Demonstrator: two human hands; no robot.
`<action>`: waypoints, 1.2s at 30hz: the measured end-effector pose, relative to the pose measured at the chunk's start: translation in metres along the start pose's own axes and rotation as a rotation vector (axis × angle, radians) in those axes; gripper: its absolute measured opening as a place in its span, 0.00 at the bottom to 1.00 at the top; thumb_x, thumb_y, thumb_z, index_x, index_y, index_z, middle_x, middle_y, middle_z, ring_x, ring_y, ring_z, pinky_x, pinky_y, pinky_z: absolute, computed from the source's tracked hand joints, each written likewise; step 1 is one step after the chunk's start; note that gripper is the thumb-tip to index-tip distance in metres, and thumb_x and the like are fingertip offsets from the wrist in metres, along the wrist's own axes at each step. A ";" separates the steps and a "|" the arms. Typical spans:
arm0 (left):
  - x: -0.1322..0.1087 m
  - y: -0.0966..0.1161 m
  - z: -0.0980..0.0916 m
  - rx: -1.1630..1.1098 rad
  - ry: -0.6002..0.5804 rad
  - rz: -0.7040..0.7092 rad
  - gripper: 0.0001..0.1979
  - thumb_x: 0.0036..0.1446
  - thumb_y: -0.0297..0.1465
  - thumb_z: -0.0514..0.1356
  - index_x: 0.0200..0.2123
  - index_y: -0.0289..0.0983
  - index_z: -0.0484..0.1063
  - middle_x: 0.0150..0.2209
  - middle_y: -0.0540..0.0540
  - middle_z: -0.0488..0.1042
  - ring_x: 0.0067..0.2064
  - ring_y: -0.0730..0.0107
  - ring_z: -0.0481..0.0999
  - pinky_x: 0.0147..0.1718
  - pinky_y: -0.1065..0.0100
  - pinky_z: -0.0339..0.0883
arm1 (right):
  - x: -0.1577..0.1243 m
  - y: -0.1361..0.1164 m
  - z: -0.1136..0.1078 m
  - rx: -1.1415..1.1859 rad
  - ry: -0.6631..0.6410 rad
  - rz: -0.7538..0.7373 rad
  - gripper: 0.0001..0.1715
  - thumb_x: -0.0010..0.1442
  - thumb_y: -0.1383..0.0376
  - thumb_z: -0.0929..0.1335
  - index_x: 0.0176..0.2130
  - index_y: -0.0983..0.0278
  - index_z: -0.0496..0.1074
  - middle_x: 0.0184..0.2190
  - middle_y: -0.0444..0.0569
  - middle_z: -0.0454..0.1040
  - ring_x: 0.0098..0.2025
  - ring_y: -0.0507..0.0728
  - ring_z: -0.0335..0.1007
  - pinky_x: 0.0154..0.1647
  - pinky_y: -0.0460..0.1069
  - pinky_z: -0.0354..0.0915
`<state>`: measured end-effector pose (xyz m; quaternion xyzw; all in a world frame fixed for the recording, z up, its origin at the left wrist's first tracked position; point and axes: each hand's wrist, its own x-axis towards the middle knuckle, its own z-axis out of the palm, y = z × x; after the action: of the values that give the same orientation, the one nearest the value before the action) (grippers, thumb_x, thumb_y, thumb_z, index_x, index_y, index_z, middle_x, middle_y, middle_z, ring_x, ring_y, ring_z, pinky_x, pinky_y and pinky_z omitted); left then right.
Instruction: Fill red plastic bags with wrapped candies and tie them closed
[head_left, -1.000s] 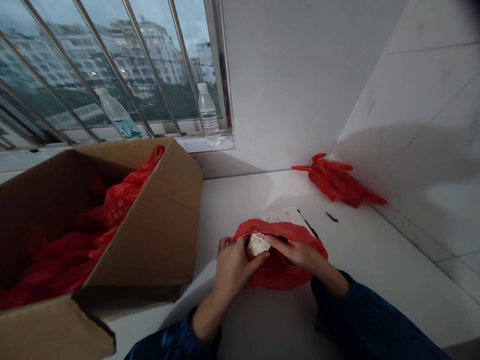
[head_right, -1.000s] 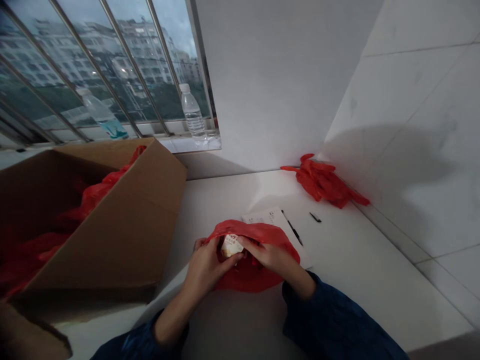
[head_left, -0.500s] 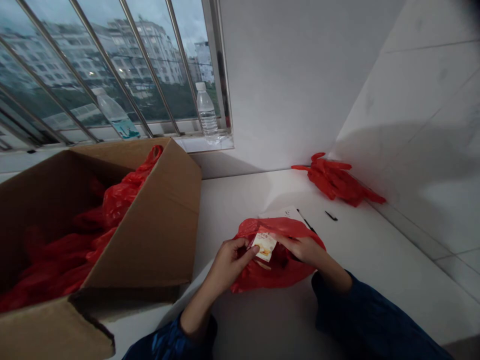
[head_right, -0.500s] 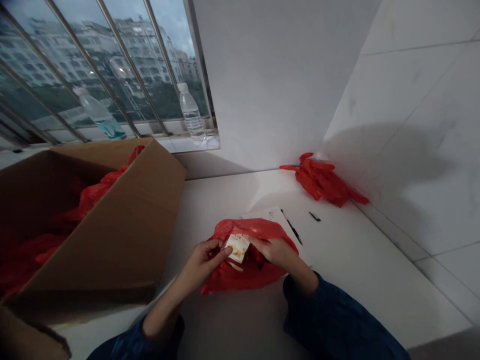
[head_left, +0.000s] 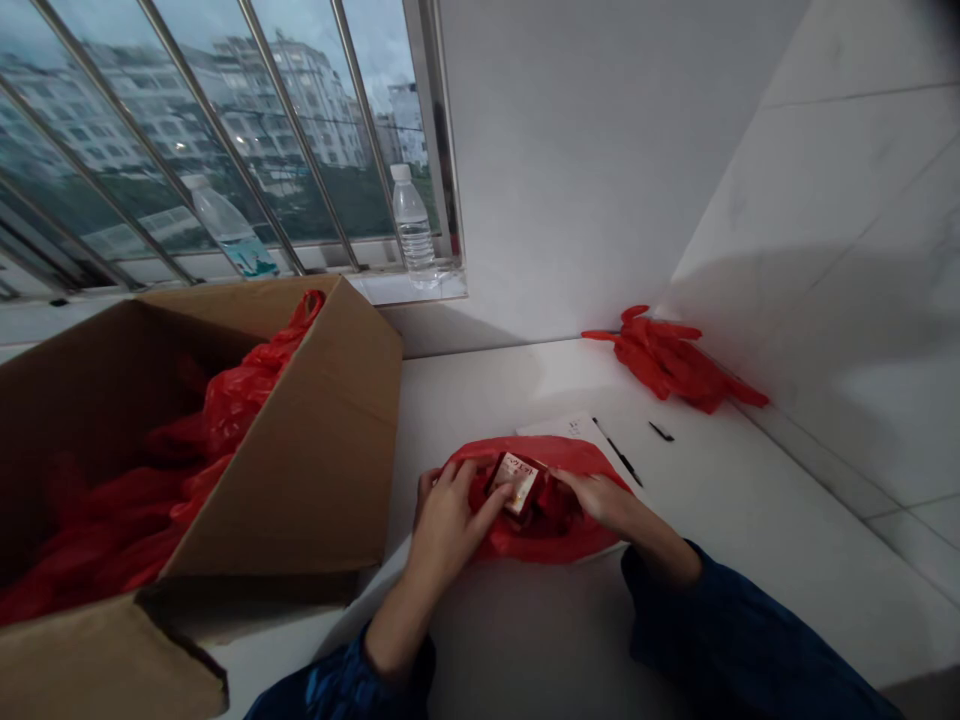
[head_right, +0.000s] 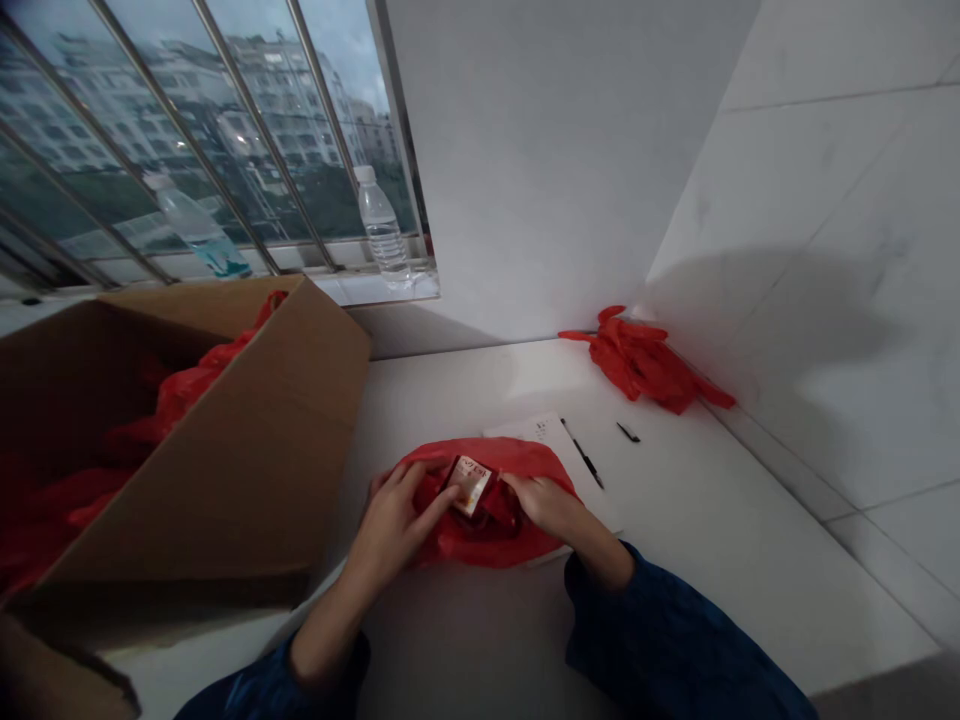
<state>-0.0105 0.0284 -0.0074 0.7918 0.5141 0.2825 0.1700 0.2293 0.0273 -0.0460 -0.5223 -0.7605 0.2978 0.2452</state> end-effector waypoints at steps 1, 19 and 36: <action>-0.001 0.004 -0.001 0.011 0.012 0.026 0.13 0.64 0.39 0.60 0.48 0.41 0.72 0.49 0.44 0.76 0.51 0.56 0.73 0.52 0.55 0.55 | 0.000 -0.004 0.000 0.024 0.001 0.017 0.20 0.68 0.64 0.58 0.45 0.58 0.78 0.38 0.47 0.82 0.41 0.59 0.79 0.46 0.53 0.74; -0.002 0.009 0.008 -0.292 -0.079 0.017 0.13 0.67 0.35 0.55 0.30 0.38 0.71 0.30 0.50 0.78 0.33 0.67 0.75 0.39 0.68 0.62 | 0.004 -0.029 -0.003 0.734 0.127 0.116 0.21 0.61 0.54 0.70 0.50 0.61 0.74 0.47 0.52 0.79 0.50 0.60 0.75 0.55 0.58 0.69; 0.000 0.007 0.008 -0.230 -0.049 0.026 0.14 0.68 0.36 0.54 0.31 0.39 0.73 0.31 0.50 0.79 0.35 0.66 0.76 0.45 0.63 0.59 | 0.001 -0.032 -0.008 0.551 0.024 0.039 0.18 0.65 0.51 0.65 0.43 0.60 0.75 0.36 0.46 0.78 0.39 0.56 0.74 0.43 0.52 0.71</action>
<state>-0.0004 0.0259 -0.0101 0.7804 0.4636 0.3225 0.2683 0.2131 0.0212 -0.0177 -0.4539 -0.6377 0.4919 0.3812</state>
